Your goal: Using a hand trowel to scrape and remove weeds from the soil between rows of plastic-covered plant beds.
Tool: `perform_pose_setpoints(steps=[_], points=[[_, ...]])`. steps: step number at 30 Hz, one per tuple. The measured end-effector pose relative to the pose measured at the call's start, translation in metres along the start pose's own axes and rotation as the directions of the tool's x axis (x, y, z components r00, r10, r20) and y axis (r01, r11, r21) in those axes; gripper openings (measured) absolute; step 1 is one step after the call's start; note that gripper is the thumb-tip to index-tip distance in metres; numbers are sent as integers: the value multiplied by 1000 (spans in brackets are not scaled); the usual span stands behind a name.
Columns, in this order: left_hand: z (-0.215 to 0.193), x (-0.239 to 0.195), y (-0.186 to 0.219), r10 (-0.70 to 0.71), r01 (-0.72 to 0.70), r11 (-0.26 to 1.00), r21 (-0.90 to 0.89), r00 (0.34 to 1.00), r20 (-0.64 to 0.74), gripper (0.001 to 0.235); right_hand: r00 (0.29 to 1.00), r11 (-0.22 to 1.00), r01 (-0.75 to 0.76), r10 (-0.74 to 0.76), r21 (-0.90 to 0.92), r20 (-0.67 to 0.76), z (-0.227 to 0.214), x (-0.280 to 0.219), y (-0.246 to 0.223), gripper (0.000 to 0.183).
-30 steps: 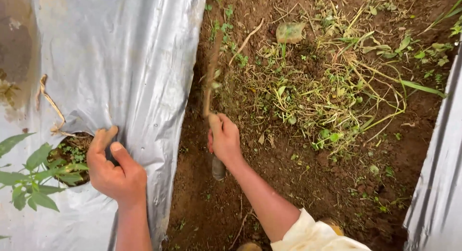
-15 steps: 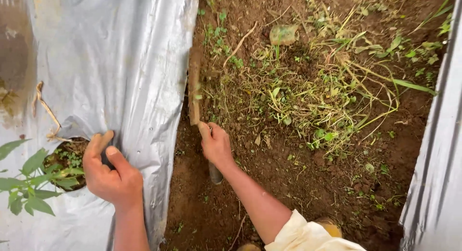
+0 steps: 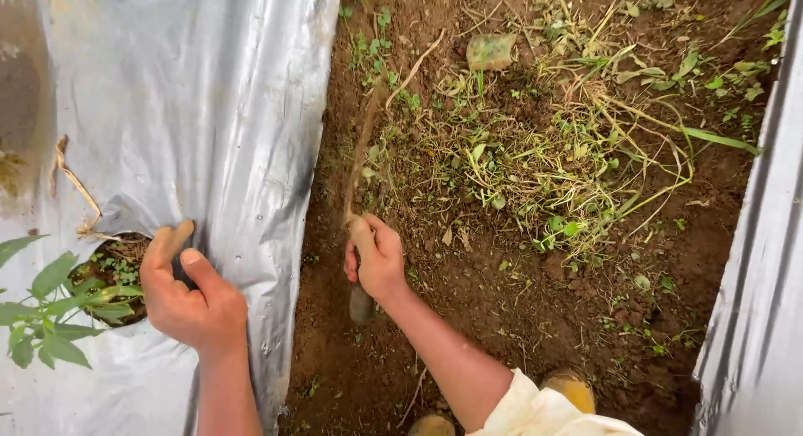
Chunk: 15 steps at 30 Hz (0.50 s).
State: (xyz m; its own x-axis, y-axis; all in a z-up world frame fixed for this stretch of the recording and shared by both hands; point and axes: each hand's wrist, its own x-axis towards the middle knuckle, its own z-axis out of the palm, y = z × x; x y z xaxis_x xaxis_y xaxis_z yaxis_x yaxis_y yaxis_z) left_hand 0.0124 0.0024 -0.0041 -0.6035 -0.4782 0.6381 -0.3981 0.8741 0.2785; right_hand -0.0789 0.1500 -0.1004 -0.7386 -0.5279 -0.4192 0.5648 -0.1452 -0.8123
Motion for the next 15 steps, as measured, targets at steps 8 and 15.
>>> perform_pose_setpoints(steps=[8, 15], points=[[1, 5, -2, -5, 5, 1000, -6, 1000, -19, 39, 978, 978, -206, 206, 1, 1, 10, 6, -2, 26], [4, 9, 0, 8, -10, 998, -55, 999, -32, 33, 992, 986, -123, 125, -109, 20, 13, 15, 4, 28]])
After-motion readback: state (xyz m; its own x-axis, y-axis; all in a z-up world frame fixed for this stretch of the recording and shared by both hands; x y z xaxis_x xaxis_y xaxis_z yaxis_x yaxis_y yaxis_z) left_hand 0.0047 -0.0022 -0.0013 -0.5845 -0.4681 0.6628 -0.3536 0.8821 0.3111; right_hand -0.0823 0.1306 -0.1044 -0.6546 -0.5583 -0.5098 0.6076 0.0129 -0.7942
